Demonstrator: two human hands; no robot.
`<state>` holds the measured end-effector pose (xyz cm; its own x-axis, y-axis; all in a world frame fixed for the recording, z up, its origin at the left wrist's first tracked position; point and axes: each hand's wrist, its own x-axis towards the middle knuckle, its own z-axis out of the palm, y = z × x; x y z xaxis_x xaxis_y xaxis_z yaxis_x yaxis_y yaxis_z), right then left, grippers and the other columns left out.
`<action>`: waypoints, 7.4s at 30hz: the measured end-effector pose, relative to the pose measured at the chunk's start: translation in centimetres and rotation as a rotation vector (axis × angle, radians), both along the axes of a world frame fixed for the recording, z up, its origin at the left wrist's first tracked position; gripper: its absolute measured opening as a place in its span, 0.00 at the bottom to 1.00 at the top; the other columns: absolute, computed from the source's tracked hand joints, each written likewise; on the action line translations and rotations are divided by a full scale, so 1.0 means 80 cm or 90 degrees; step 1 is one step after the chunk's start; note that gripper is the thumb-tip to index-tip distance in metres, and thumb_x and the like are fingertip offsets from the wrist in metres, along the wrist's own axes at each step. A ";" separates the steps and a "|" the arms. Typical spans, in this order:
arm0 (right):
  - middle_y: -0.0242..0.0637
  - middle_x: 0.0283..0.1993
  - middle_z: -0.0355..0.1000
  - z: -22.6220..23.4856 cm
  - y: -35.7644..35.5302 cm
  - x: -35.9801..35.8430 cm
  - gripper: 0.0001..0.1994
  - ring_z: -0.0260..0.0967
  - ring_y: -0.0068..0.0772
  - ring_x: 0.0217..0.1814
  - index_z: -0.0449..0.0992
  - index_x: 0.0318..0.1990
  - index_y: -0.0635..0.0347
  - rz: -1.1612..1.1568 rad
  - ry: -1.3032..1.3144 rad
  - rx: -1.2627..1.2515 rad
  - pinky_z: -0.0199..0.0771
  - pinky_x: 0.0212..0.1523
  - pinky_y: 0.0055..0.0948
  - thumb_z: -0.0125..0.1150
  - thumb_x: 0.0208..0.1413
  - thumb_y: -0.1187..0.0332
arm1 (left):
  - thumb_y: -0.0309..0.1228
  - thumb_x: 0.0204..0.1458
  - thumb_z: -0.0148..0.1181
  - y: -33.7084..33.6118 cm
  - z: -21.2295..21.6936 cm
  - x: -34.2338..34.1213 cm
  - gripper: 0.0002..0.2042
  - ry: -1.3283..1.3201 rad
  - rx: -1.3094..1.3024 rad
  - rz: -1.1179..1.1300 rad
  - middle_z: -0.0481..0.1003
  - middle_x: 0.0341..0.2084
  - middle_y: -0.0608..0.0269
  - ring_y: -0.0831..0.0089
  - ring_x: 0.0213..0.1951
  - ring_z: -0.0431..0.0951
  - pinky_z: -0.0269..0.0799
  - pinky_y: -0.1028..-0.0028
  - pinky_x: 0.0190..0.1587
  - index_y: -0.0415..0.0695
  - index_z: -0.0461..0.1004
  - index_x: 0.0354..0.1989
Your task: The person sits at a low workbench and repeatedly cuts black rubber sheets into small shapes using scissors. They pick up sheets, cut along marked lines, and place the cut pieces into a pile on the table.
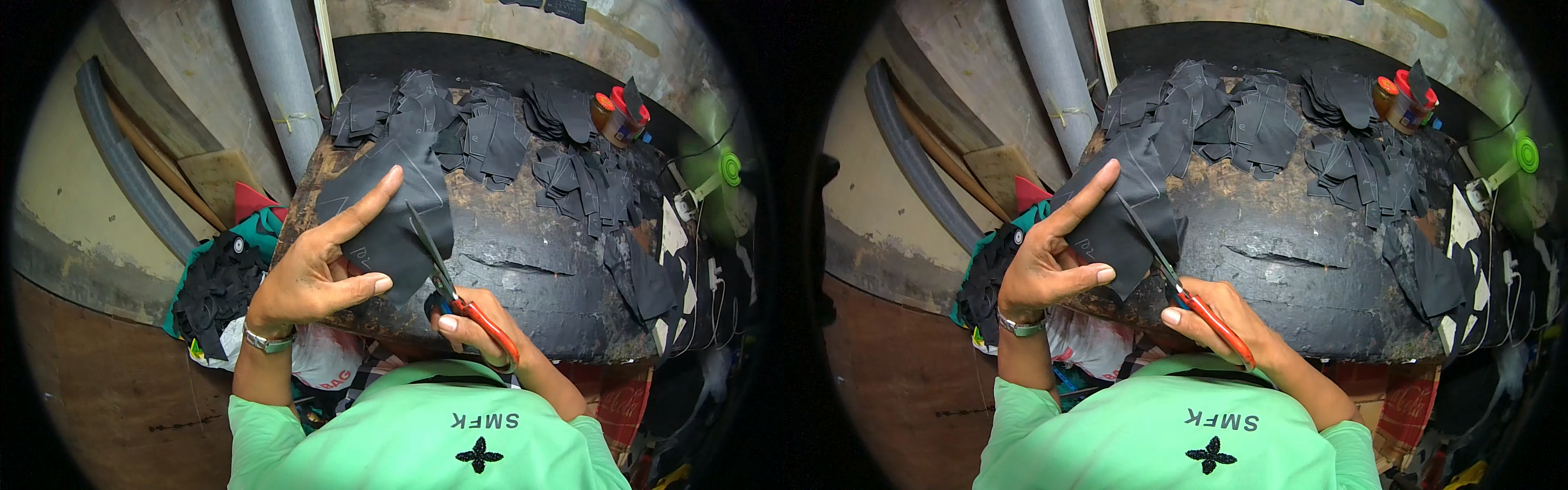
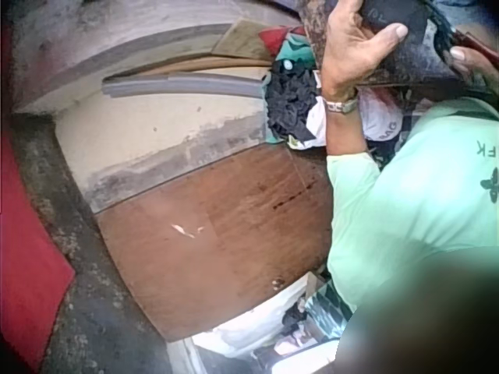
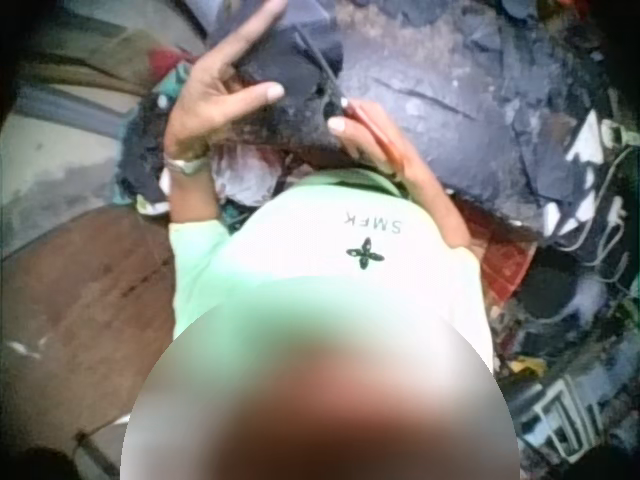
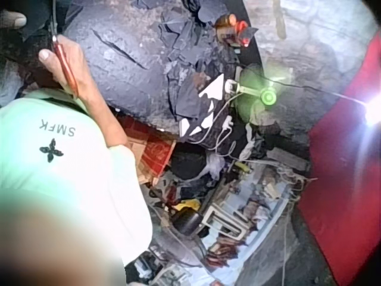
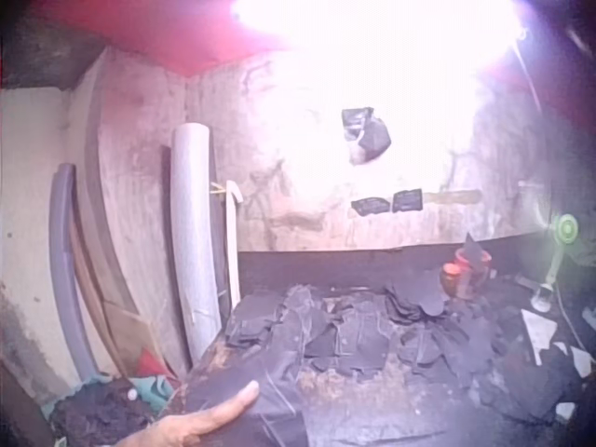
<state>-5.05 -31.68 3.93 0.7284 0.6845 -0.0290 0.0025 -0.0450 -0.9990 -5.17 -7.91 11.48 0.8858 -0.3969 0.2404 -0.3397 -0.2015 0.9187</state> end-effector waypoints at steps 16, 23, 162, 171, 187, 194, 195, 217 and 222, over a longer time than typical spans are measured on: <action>0.30 0.22 0.61 -0.003 -0.002 0.018 0.20 0.58 0.25 0.24 0.67 0.34 0.61 0.077 -0.051 0.134 0.60 0.26 0.28 0.51 0.60 0.50 | 0.14 0.49 0.57 -0.030 -0.025 -0.010 0.29 -0.067 -0.107 0.161 0.64 0.63 0.58 1.01 0.27 0.64 0.54 0.92 0.20 0.35 0.62 0.63; 0.31 0.21 0.61 -0.003 -0.008 0.022 0.21 0.60 0.25 0.21 0.68 0.33 0.61 0.087 0.006 0.075 0.61 0.23 0.27 0.53 0.57 0.49 | 0.15 0.50 0.56 -0.042 -0.035 -0.015 0.30 -0.100 -0.130 0.189 0.59 0.65 0.54 0.90 0.42 0.71 0.66 0.91 0.32 0.34 0.59 0.65; 0.27 0.15 0.60 0.005 0.008 -0.004 0.18 0.58 0.18 0.15 0.68 0.26 0.62 -0.054 0.070 0.107 0.59 0.15 0.20 0.56 0.57 0.55 | 0.22 0.51 0.62 -0.020 -0.047 -0.027 0.29 -0.195 -0.096 0.200 0.64 0.62 0.49 0.68 0.64 0.63 0.52 0.71 0.66 0.35 0.62 0.63; 0.30 0.22 0.62 -0.001 0.008 0.009 0.22 0.59 0.22 0.26 0.71 0.33 0.64 0.052 0.015 0.084 0.61 0.30 0.24 0.53 0.55 0.48 | 0.19 0.47 0.63 0.028 0.029 0.012 0.25 -0.084 -0.004 0.094 0.72 0.56 0.57 0.75 0.57 0.71 0.60 0.75 0.62 0.38 0.70 0.57; 0.41 0.27 0.67 0.020 0.002 0.015 0.26 0.63 0.35 0.31 0.69 0.35 0.64 0.091 -0.140 -0.051 0.65 0.34 0.36 0.56 0.55 0.44 | 0.17 0.47 0.61 0.036 0.086 0.021 0.28 -0.116 0.215 -0.111 0.71 0.57 0.59 0.70 0.57 0.71 0.61 0.72 0.62 0.40 0.67 0.60; 0.31 0.20 0.62 0.022 -0.003 0.008 0.18 0.57 0.23 0.25 0.69 0.28 0.65 0.054 -0.105 -0.096 0.59 0.26 0.29 0.62 0.54 0.57 | 0.18 0.45 0.62 0.040 0.085 0.022 0.28 -0.121 0.223 -0.110 0.71 0.58 0.57 0.69 0.56 0.72 0.62 0.71 0.61 0.39 0.68 0.59; 0.30 0.20 0.61 0.023 -0.005 0.007 0.17 0.55 0.22 0.25 0.69 0.27 0.65 0.058 -0.099 -0.089 0.58 0.26 0.28 0.62 0.54 0.58 | 0.19 0.44 0.63 0.041 0.084 0.023 0.28 -0.134 0.224 -0.106 0.71 0.57 0.55 0.70 0.53 0.73 0.64 0.72 0.59 0.37 0.68 0.59; 0.26 0.20 0.56 0.029 0.000 0.017 0.18 0.51 0.20 0.25 0.67 0.27 0.63 0.122 0.001 -0.070 0.53 0.25 0.27 0.59 0.53 0.56 | 0.20 0.45 0.61 0.036 0.051 0.016 0.27 -0.140 0.125 -0.088 0.69 0.59 0.53 0.67 0.61 0.68 0.56 0.71 0.65 0.34 0.67 0.59; 0.24 0.21 0.56 0.028 -0.002 0.016 0.15 0.51 0.19 0.26 0.66 0.26 0.61 0.113 0.029 -0.037 0.52 0.25 0.26 0.59 0.53 0.58 | 0.19 0.46 0.61 0.028 0.028 0.004 0.27 -0.081 0.008 0.005 0.67 0.61 0.54 0.70 0.62 0.65 0.54 0.71 0.66 0.34 0.67 0.59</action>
